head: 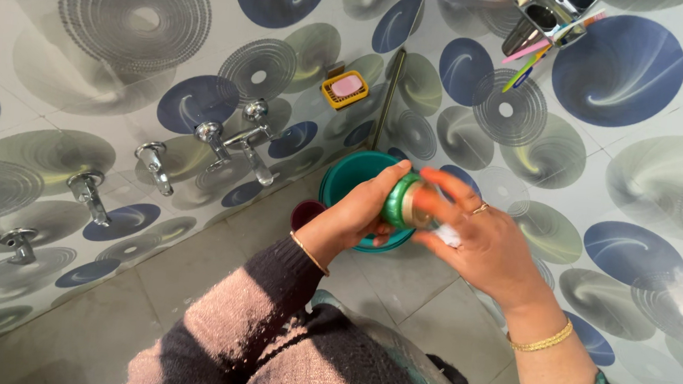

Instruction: The person wipes the exterior of several small bathroom product containers using a white cloth. They handle a blue box, a yellow tub, and a green jar, wiping each one thoroughly before placing them back on the bathroom shelf.

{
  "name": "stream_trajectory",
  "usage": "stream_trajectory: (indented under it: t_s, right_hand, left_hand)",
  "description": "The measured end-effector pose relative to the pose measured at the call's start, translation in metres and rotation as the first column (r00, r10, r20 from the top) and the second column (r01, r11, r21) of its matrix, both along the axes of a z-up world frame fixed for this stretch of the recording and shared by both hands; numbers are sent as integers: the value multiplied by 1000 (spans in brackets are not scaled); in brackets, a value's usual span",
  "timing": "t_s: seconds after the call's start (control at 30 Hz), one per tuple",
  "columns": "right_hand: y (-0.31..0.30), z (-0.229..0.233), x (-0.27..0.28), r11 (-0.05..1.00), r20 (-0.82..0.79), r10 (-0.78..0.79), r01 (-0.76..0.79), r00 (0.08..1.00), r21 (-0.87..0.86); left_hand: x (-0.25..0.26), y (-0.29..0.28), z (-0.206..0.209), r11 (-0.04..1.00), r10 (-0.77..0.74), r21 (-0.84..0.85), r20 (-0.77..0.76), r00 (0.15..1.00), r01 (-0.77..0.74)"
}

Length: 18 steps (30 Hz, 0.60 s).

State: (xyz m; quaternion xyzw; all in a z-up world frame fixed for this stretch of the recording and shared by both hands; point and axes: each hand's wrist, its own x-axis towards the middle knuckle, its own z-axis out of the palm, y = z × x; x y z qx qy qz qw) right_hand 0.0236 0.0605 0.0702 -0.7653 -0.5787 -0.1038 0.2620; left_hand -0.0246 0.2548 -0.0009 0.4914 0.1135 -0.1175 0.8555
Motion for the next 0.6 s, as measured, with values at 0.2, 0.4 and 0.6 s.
stream_trajectory:
  t_s: [0.2,0.4,0.6]
  right_hand:
    - [8,-2,-3,931,-484,-365,328,795,-162]
    - [16,-5,-7,942,-457,-333,313,825,-122]
    - [16,-1,-12,977,-194,-200,211,960,39]
  left_hand:
    - [-3,-3,-1,971,164,151,149,975,-186]
    - [-6,-2,-1,956,181,198,181,967,-217]
    - [-3,3,-1,973,148,169,66,987,-157]
